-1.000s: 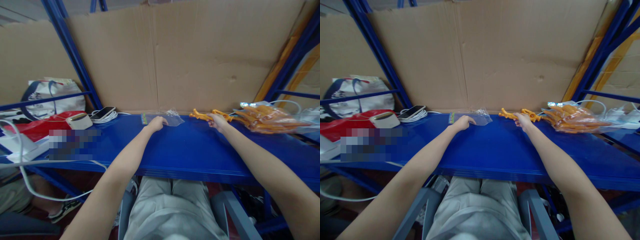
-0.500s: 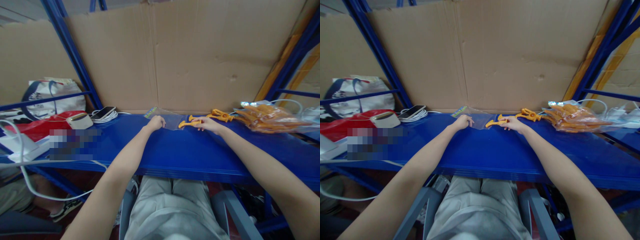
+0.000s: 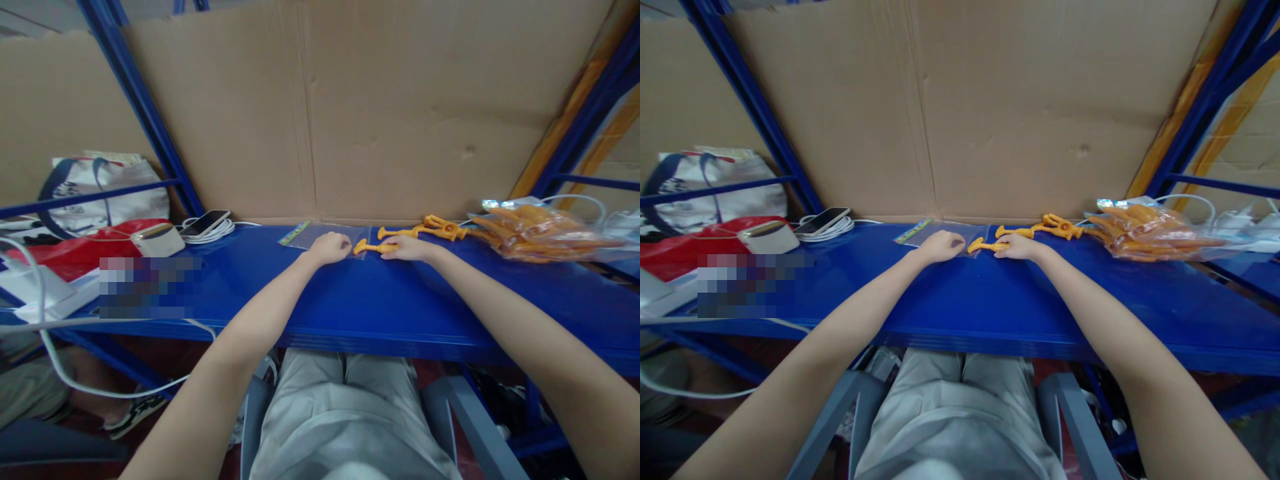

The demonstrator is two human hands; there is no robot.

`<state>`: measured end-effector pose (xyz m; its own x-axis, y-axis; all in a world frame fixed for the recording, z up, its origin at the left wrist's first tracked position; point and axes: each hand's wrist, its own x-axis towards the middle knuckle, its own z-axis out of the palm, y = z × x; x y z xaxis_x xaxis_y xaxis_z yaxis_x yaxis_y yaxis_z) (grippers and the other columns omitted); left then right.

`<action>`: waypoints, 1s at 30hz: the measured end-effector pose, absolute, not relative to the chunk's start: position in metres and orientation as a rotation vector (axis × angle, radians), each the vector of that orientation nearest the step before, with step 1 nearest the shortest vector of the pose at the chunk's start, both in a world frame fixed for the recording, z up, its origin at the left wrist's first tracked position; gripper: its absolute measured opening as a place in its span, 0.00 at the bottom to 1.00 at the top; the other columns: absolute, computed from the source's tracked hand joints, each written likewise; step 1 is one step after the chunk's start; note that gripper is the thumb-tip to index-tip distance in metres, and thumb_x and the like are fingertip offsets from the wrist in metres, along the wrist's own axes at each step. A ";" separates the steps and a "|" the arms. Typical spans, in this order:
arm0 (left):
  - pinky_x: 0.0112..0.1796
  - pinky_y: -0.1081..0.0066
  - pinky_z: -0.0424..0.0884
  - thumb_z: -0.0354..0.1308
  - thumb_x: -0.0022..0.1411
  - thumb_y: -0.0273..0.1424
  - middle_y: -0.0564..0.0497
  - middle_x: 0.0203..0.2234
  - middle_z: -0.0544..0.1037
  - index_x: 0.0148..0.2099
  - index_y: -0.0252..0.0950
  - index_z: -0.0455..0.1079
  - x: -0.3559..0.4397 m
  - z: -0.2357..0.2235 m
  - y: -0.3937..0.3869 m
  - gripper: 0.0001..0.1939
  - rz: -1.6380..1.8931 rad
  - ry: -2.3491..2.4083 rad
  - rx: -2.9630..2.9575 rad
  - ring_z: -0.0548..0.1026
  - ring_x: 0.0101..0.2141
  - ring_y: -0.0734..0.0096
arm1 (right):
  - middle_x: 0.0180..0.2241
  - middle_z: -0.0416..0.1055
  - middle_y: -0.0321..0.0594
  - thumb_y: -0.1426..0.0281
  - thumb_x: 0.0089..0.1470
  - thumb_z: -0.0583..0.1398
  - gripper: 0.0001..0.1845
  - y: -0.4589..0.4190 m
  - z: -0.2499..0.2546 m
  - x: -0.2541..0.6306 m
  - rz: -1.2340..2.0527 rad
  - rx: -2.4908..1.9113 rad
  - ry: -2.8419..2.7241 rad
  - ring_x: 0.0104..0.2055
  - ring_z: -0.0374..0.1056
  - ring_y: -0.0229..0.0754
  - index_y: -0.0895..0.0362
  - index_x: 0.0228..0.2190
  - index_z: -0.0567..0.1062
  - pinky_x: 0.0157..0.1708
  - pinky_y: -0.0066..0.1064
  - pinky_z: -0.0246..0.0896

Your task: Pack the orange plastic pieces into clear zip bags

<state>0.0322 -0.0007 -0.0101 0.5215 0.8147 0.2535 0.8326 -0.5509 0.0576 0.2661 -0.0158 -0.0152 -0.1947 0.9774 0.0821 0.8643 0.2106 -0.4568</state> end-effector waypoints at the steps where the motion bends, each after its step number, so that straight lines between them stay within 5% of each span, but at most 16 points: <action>1: 0.44 0.68 0.72 0.52 0.63 0.35 0.46 0.41 0.82 0.45 0.38 0.78 0.036 -0.011 -0.004 0.15 -0.367 -1.482 -2.656 0.79 0.44 0.60 | 0.31 0.75 0.38 0.66 0.47 0.66 0.14 -0.013 -0.013 0.265 0.494 -1.742 -2.149 0.32 0.70 0.40 0.55 0.38 0.78 0.31 0.27 0.64; 5: 0.41 0.67 0.72 0.52 0.64 0.41 0.44 0.40 0.81 0.42 0.36 0.76 0.044 -0.015 -0.008 0.17 -0.343 -1.526 -2.584 0.78 0.43 0.58 | 0.29 0.73 0.38 0.65 0.45 0.68 0.23 0.000 -0.003 0.259 0.784 -1.836 -2.159 0.28 0.69 0.37 0.54 0.45 0.75 0.26 0.26 0.64; 9: 0.40 0.67 0.71 0.55 0.62 0.43 0.44 0.39 0.80 0.40 0.36 0.74 0.040 -0.017 -0.006 0.16 -0.364 -1.541 -2.577 0.78 0.43 0.57 | 0.24 0.70 0.36 0.63 0.47 0.66 0.27 0.007 -0.003 0.249 0.684 -1.945 -2.202 0.23 0.66 0.36 0.54 0.50 0.73 0.23 0.26 0.64; 20: 0.41 0.67 0.71 0.51 0.62 0.29 0.43 0.42 0.77 0.40 0.34 0.72 0.042 -0.011 -0.010 0.09 -0.457 -1.511 -2.544 0.76 0.44 0.59 | 0.24 0.72 0.37 0.79 0.48 0.63 0.17 -0.014 -0.002 0.249 0.799 -1.573 -1.850 0.24 0.67 0.34 0.62 0.43 0.74 0.24 0.23 0.62; 30: 0.43 0.67 0.70 0.51 0.58 0.25 0.43 0.38 0.76 0.37 0.34 0.70 0.045 -0.015 -0.012 0.07 -0.616 -1.057 -2.727 0.74 0.41 0.62 | 0.23 0.74 0.38 0.73 0.50 0.65 0.05 -0.014 -0.015 0.220 0.773 -1.400 -1.888 0.25 0.67 0.34 0.61 0.32 0.77 0.29 0.26 0.65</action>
<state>0.0449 -0.0116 -0.0146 0.6668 0.6102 0.4278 0.6730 -0.7397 0.0060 0.2199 -0.0139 -0.0155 -0.2136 0.9643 0.1568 0.5778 0.2541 -0.7757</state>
